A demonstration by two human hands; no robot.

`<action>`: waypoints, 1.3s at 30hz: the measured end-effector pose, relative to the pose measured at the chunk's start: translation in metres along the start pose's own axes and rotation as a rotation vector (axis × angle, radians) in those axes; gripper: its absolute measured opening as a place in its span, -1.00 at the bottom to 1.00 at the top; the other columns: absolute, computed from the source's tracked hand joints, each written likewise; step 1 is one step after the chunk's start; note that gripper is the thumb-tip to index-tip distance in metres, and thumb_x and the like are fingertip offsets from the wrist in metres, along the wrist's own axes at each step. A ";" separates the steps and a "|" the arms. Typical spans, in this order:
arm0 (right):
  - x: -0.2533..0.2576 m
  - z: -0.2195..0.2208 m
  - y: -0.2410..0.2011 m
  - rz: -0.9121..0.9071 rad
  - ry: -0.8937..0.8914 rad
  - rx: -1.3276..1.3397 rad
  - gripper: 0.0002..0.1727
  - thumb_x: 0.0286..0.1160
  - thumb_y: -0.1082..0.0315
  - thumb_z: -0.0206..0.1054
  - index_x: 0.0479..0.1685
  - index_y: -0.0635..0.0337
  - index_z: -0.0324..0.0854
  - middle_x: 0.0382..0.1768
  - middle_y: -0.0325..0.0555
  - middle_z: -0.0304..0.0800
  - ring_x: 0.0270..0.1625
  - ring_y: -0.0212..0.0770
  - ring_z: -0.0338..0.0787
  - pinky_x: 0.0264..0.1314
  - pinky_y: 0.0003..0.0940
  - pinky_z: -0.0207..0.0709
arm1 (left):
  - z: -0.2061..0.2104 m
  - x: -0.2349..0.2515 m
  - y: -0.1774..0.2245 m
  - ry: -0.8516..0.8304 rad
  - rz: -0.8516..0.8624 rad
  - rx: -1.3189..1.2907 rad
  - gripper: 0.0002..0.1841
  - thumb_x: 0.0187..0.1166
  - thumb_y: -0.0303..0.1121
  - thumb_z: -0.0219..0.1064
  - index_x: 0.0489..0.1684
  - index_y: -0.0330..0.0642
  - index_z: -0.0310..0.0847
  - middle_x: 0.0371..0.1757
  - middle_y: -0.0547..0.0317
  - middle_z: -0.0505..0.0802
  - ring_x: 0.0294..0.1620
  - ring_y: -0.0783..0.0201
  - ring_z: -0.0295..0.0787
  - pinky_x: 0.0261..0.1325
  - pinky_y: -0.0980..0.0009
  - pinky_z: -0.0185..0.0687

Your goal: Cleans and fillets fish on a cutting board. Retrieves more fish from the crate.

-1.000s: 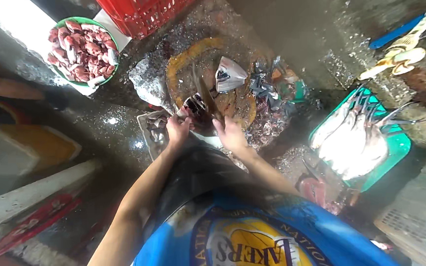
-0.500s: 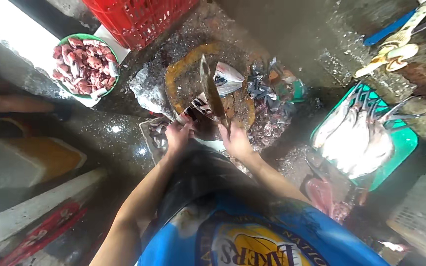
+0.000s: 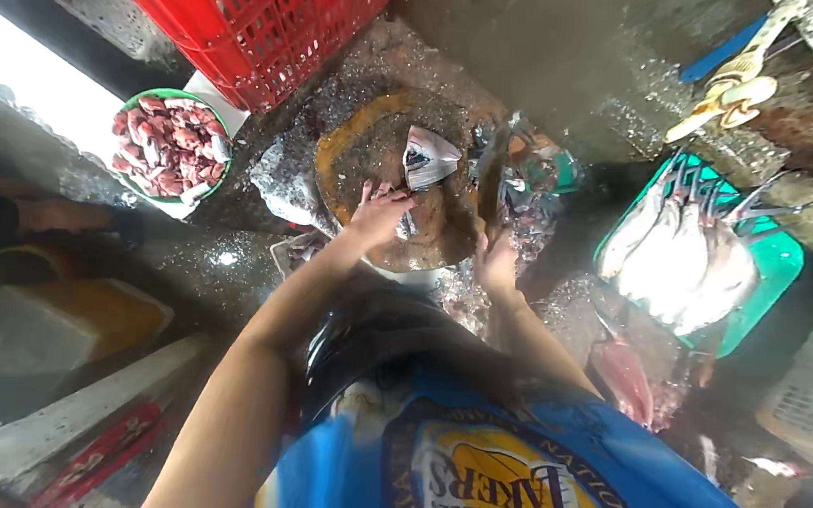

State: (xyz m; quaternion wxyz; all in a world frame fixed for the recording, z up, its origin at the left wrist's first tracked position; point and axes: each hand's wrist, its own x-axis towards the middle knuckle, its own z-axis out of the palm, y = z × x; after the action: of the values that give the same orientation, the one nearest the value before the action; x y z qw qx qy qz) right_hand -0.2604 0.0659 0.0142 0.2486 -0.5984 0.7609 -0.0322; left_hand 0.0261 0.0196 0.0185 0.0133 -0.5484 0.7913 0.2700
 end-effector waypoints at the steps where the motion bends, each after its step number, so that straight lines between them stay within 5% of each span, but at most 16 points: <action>1: 0.006 0.005 0.005 0.058 -0.040 -0.039 -0.25 0.84 -0.17 -0.07 0.65 0.35 0.28 0.02 0.41 0.81 0.09 0.39 0.85 0.18 0.36 0.66 | -0.002 0.012 -0.003 -0.074 0.030 0.054 -0.18 0.11 -0.40 0.71 0.55 0.27 0.58 0.69 0.26 0.56 0.85 -0.16 0.12 0.75 -0.52 -0.30; 4: 0.011 0.007 0.004 0.066 -0.067 -0.064 -0.27 0.83 -0.20 -0.07 0.52 0.32 0.40 -0.04 0.40 0.81 0.05 0.40 0.86 0.11 0.38 0.67 | -0.016 0.025 -0.007 -0.194 0.030 0.193 -0.13 -0.01 -0.31 0.80 0.52 0.15 0.59 0.64 0.16 0.61 0.81 -0.16 0.21 0.79 -0.47 -0.30; 7: 0.010 0.008 0.007 0.062 -0.038 -0.064 -0.25 0.81 -0.24 -0.07 0.49 0.33 0.41 -0.08 0.40 0.82 0.01 0.42 0.86 0.06 0.41 0.67 | -0.013 -0.004 -0.020 -0.204 -0.107 0.124 -0.15 0.20 0.06 0.70 0.57 -0.02 0.54 0.51 -0.01 0.70 0.57 -0.10 0.56 0.74 -0.36 0.01; 10: 0.010 0.009 0.006 0.083 -0.057 -0.060 -0.21 0.80 -0.26 -0.09 0.59 0.31 0.34 -0.07 0.40 0.82 0.01 0.42 0.87 0.07 0.41 0.67 | 0.008 -0.067 -0.042 -0.063 -0.335 -0.117 -0.15 0.24 0.11 0.66 0.60 0.00 0.49 0.56 -0.14 0.64 0.55 -0.21 0.56 0.58 -0.39 0.32; 14: 0.010 0.006 0.005 0.077 -0.078 -0.014 -0.25 0.84 -0.16 -0.06 0.58 0.40 0.34 -0.10 0.37 0.83 0.03 0.36 0.87 0.15 0.33 0.68 | 0.012 -0.097 -0.027 0.280 -0.565 -0.301 -0.23 0.32 0.02 0.66 0.53 -0.12 0.51 0.50 -0.26 0.63 0.58 -0.37 0.44 0.47 -0.47 0.35; 17: 0.014 0.009 0.011 0.057 -0.072 0.012 -0.25 0.83 -0.15 -0.03 0.63 0.37 0.32 -0.09 0.33 0.85 0.03 0.32 0.89 0.17 0.28 0.70 | -0.011 -0.035 -0.011 0.395 -0.402 -0.315 -0.40 0.61 -0.10 0.43 0.58 -0.17 0.49 0.56 -0.16 0.65 0.69 -0.21 0.42 0.75 -0.19 0.24; 19: 0.014 0.010 0.016 0.049 -0.072 0.043 -0.27 0.82 -0.16 -0.03 0.61 0.34 0.34 -0.08 0.32 0.85 0.06 0.31 0.88 0.20 0.25 0.69 | -0.030 0.032 -0.004 0.380 -0.265 -0.294 -0.51 0.68 -0.20 0.32 0.57 -0.10 0.54 0.52 -0.02 0.72 0.66 -0.09 0.50 0.71 -0.05 0.39; 23: 0.013 0.011 0.013 0.023 -0.034 0.084 -0.26 0.79 -0.18 -0.02 0.58 0.33 0.40 -0.11 0.21 0.88 0.00 0.19 0.91 0.15 0.17 0.73 | -0.052 0.147 0.004 0.121 -0.058 -0.093 -0.26 0.52 -0.28 0.46 0.79 0.09 0.31 0.68 -0.03 0.57 0.82 -0.20 0.20 0.77 -0.27 0.13; 26: 0.012 0.007 0.011 0.027 -0.028 0.075 -0.25 0.80 -0.19 -0.04 0.60 0.33 0.40 -0.10 0.18 0.89 0.01 0.16 0.92 0.16 0.14 0.73 | -0.052 0.177 0.005 -0.033 0.052 0.086 -0.30 0.39 -0.16 0.59 0.63 0.06 0.51 0.66 -0.19 0.54 0.84 -0.30 0.10 0.78 -0.33 0.03; 29: 0.013 0.004 0.012 0.021 -0.052 0.079 -0.27 0.81 -0.18 -0.04 0.55 0.33 0.43 -0.13 0.18 0.88 -0.01 0.16 0.92 0.14 0.14 0.73 | -0.050 0.154 0.001 -0.068 0.025 0.151 -0.47 0.53 -0.10 0.45 0.49 0.01 0.63 0.48 -0.14 0.70 0.68 -0.20 0.41 0.70 -0.21 0.25; 31: 0.013 0.001 0.014 0.019 -0.078 0.081 -0.28 0.81 -0.17 -0.04 0.56 0.30 0.42 -0.13 0.18 0.88 0.00 0.17 0.91 0.16 0.16 0.71 | -0.050 0.109 0.000 -0.046 -0.159 0.007 -0.48 0.61 -0.08 0.38 0.52 -0.03 0.58 0.32 -0.18 0.79 0.40 -0.23 0.70 0.37 -0.30 0.57; 35: 0.017 -0.017 0.004 -0.002 -0.132 0.089 -0.29 0.81 -0.19 0.00 0.45 0.34 0.51 -0.05 0.27 0.86 0.09 0.25 0.88 0.23 0.21 0.68 | -0.006 -0.001 -0.015 0.289 -0.533 -0.642 -0.51 0.60 -0.03 0.44 0.37 -0.11 0.62 0.09 -0.16 0.86 0.09 -0.14 0.85 0.16 -0.24 0.73; 39: 0.007 -0.037 -0.041 -0.051 -0.145 0.243 -0.36 0.85 -0.11 0.00 0.34 0.36 0.58 -0.07 0.28 0.82 0.07 0.20 0.85 0.23 0.23 0.65 | 0.031 -0.050 -0.031 0.368 -0.718 -0.726 -0.47 0.51 0.00 0.52 0.24 -0.23 0.68 -0.06 -0.17 0.90 -0.08 -0.09 0.91 0.07 -0.19 0.81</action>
State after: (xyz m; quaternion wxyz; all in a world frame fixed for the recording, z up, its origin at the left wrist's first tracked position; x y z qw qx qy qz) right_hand -0.2405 0.0389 0.0583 0.3728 -0.5836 0.7161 -0.0870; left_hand 0.0643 0.0684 -0.0047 -0.2245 -0.7917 0.3995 0.4040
